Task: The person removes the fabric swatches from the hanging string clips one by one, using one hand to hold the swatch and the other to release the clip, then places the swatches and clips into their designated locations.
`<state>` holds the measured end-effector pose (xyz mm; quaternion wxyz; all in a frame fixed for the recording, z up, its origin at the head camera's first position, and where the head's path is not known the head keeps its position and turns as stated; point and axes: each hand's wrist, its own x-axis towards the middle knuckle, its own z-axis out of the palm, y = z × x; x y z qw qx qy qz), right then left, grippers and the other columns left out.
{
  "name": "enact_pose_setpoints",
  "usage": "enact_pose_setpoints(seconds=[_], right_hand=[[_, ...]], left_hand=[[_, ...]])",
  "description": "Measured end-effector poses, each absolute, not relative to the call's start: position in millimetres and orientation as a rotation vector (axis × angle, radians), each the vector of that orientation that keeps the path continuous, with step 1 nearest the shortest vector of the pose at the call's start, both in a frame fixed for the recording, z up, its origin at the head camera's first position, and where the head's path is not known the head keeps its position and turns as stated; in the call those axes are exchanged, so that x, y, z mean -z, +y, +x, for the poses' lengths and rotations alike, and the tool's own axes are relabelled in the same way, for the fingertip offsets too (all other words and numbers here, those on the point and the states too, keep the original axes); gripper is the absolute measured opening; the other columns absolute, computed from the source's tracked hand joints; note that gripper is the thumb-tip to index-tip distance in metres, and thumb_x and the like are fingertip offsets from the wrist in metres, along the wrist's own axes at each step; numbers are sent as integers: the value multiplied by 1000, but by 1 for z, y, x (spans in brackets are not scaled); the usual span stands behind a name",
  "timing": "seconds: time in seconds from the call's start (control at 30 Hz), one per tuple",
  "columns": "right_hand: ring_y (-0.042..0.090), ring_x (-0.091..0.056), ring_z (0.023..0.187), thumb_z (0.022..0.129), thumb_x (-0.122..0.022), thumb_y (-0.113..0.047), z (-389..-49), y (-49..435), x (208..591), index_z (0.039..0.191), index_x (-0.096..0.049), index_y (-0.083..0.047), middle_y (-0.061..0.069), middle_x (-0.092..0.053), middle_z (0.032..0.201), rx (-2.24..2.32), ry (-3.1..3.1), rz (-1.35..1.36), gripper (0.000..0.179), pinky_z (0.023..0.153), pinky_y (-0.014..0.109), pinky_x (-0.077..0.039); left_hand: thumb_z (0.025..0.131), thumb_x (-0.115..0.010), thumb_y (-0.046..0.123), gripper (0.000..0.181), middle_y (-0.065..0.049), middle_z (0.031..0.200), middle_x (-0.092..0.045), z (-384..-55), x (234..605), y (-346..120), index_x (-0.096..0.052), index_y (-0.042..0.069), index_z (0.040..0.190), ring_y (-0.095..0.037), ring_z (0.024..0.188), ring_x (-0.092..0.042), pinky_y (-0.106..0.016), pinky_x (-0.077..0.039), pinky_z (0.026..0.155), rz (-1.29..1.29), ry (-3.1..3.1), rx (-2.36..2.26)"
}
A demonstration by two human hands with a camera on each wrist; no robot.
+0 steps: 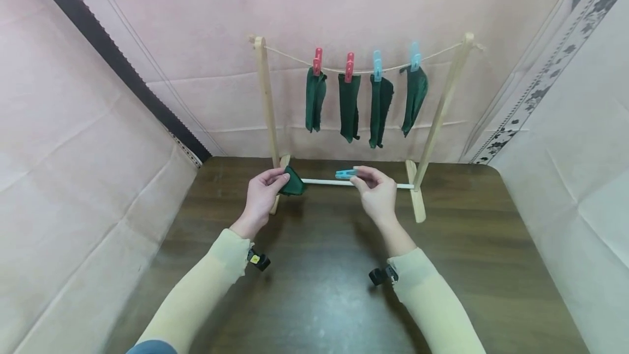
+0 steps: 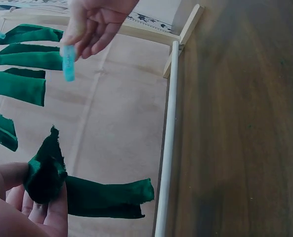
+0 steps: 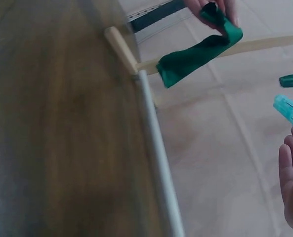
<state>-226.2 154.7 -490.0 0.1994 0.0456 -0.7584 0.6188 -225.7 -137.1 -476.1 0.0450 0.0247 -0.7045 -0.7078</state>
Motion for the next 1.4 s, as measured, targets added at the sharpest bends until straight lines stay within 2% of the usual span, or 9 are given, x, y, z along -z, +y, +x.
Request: enact_pose_setpoints(seconds=[0.1, 0.3, 0.43, 0.6, 0.93, 1.23, 1.4], right_hand=[[6, -73, 95, 95, -85, -14, -221, 158, 494, 117, -80, -3, 15, -79, 113, -1752, -2143, 104, 25, 79, 18, -56], [-4, -69, 91, 96, -79, 0, -202, 153, 477, 119, -75, 10, 27, -75, 117, -1783, -2194, 36, 25, 80, 13, -53], [-7, -68, 90, 96, -79, 1, -207, 156, 495, 118, -75, 8, 26, -76, 117, -1747, -2211, 13, 24, 78, 12, -52], [-7, -69, 90, 95, -83, -6, -216, 166, 521, 119, -78, 1, 19, -78, 117, -1741, -2226, 2, 26, 77, 12, -53], [7, -73, 90, 95, -84, -13, -215, 169, 531, 117, -79, -2, 15, -79, 112, -1747, -2245, 15, 25, 76, 17, -57], [6, -73, 94, 95, -84, -11, -215, 167, 534, 119, -78, 0, 17, -78, 115, -1806, -2218, 18, 26, 80, 17, -58], [5, -73, 94, 95, -84, -12, -216, 168, 537, 120, -78, -1, 17, -78, 115, -1808, -2234, 6, 27, 81, 17, -58]], left_hand=[[101, -79, 27, 26, -8, 112, -77, -225, 480, -138, -79, 13, 123, -22, 102, -71, -31, -59, 89, 84, -2180, 2166], [101, -78, 27, 26, -7, 115, -78, -225, 483, -137, -79, 13, 122, -22, 102, -71, -31, -58, 88, 84, -2197, 2189], [101, -79, 27, 26, -7, 115, -78, -227, 485, -136, -79, 12, 122, -21, 101, -71, -28, -58, 85, 90, -2191, 2201], [101, -79, 27, 27, -7, 115, -78, -229, 485, -132, -79, 12, 123, -20, 100, -71, -31, -58, 84, 114, -2193, 2204], [103, -77, 27, 29, -7, 122, -76, -241, 496, -121, -77, 11, 126, -21, 110, -69, -36, -55, 98, 208, -2123, 2306], [102, -77, 22, 33, -11, 133, -72, -230, 531, -137, -75, 5, 131, -16, 105, -68, -27, -57, 79, 372, -2098, 2353], [103, -77, 25, 35, -10, 134, -73, -221, 543, -152, -75, 9, 133, -17, 109, -68, -28, -56, 80, 406, -2164, 2296]])
